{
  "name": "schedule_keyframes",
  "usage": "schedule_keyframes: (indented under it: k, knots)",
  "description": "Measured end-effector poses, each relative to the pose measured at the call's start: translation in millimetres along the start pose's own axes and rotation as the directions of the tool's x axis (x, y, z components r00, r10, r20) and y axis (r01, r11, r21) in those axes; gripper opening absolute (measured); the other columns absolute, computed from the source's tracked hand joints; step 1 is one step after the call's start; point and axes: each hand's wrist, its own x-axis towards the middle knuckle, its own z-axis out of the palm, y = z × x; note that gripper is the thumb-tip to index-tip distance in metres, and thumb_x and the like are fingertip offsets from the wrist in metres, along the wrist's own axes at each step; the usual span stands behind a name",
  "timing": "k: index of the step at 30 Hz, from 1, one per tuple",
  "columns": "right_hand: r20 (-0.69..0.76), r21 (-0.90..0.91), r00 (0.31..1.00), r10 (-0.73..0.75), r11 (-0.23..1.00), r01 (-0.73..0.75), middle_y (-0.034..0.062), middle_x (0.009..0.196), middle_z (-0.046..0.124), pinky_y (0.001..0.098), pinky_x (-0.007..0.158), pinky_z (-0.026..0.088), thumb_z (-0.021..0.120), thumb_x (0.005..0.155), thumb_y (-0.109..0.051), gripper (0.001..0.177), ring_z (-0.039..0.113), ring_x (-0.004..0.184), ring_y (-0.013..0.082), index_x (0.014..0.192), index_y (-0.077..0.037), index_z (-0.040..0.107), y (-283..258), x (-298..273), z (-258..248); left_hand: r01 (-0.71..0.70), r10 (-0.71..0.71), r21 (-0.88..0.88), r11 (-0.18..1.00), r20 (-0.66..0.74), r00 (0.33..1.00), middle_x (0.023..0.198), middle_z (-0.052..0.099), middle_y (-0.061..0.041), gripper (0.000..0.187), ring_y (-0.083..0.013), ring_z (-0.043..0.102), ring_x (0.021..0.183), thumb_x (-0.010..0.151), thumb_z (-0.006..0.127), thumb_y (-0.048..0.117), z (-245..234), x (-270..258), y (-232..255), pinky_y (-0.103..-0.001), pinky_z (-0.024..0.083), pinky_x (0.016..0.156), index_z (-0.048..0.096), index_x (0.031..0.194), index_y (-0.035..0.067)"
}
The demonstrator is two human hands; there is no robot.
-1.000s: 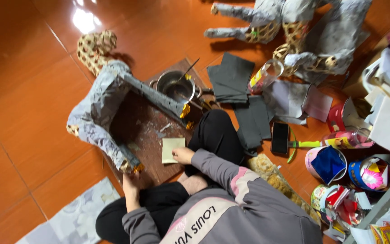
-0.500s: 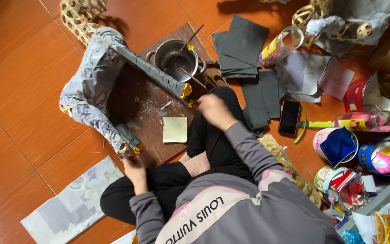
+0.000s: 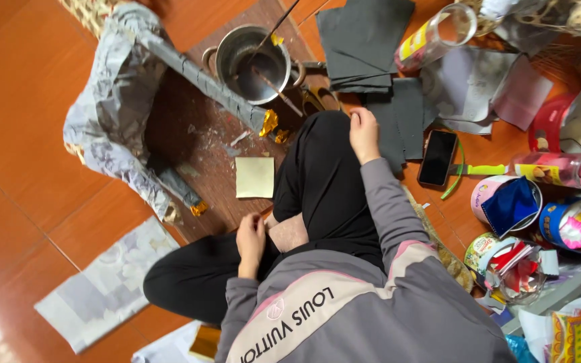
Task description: Applying decorative material to a paper-mache giraffe sculpture using scissors and adhesive.
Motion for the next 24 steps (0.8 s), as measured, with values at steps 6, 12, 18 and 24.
schedule_keyframes:
  k: [6, 12, 18, 24]
  knots:
    - [0.108, -0.345, 0.892, -0.440, 0.824, 0.448, 0.0011, 0.115, 0.056, 0.0402, 0.102, 0.032, 0.061, 0.094, -0.022, 0.014, 0.049, 0.118, 0.0216, 0.107, -0.017, 0.064, -99, -35, 15, -0.166, 0.177, 0.062, 0.984, -0.381, 0.907, 0.106, 0.058, -0.020, 0.044, -0.0394, 0.061, 0.102, 0.086, 0.072, 0.015, -1, 55, -3, -0.046, 0.052, 0.088, 0.053, 0.123, 0.003]
    - [0.142, -0.322, 0.875, -0.463, 0.814, 0.483, -0.0041, 0.110, 0.056, 0.0386, 0.098, 0.034, 0.062, 0.094, -0.023, 0.009, 0.050, 0.114, 0.0187, 0.101, -0.020, 0.064, -100, -25, 14, 0.155, -0.087, 0.251, 0.955, -0.263, 0.961, 0.102, 0.063, -0.022, 0.075, -0.0421, 0.065, 0.095, 0.071, 0.084, 0.036, 12, 105, -10, -0.055, 0.055, 0.080, 0.044, 0.125, 0.002]
    - [0.127, -0.292, 0.786, -0.605, 0.734, 0.613, 0.0008, 0.104, 0.058, 0.0373, 0.090, 0.039, 0.062, 0.093, -0.015, 0.003, 0.054, 0.106, 0.0221, 0.095, -0.014, 0.064, -107, -30, 15, 0.115, -0.132, -0.067, 0.991, -0.349, 0.928, 0.075, 0.056, -0.006, 0.020, -0.0321, 0.065, 0.075, 0.065, 0.078, 0.021, 52, 119, -54, -0.043, 0.053, 0.072, 0.060, 0.070, 0.013]
    - [0.326, -0.104, 0.562, -0.761, 0.562, 0.821, -0.0043, 0.092, 0.062, 0.0342, 0.084, 0.045, 0.065, 0.088, -0.017, 0.002, 0.061, 0.094, 0.0171, 0.088, -0.018, 0.067, -154, -90, 50, 0.032, -0.202, -0.368, 0.929, -0.434, 0.878, 0.093, 0.055, -0.014, 0.058, -0.0329, 0.068, 0.079, 0.063, 0.086, 0.014, 59, 99, -39, -0.042, 0.055, 0.073, 0.054, 0.111, 0.009]
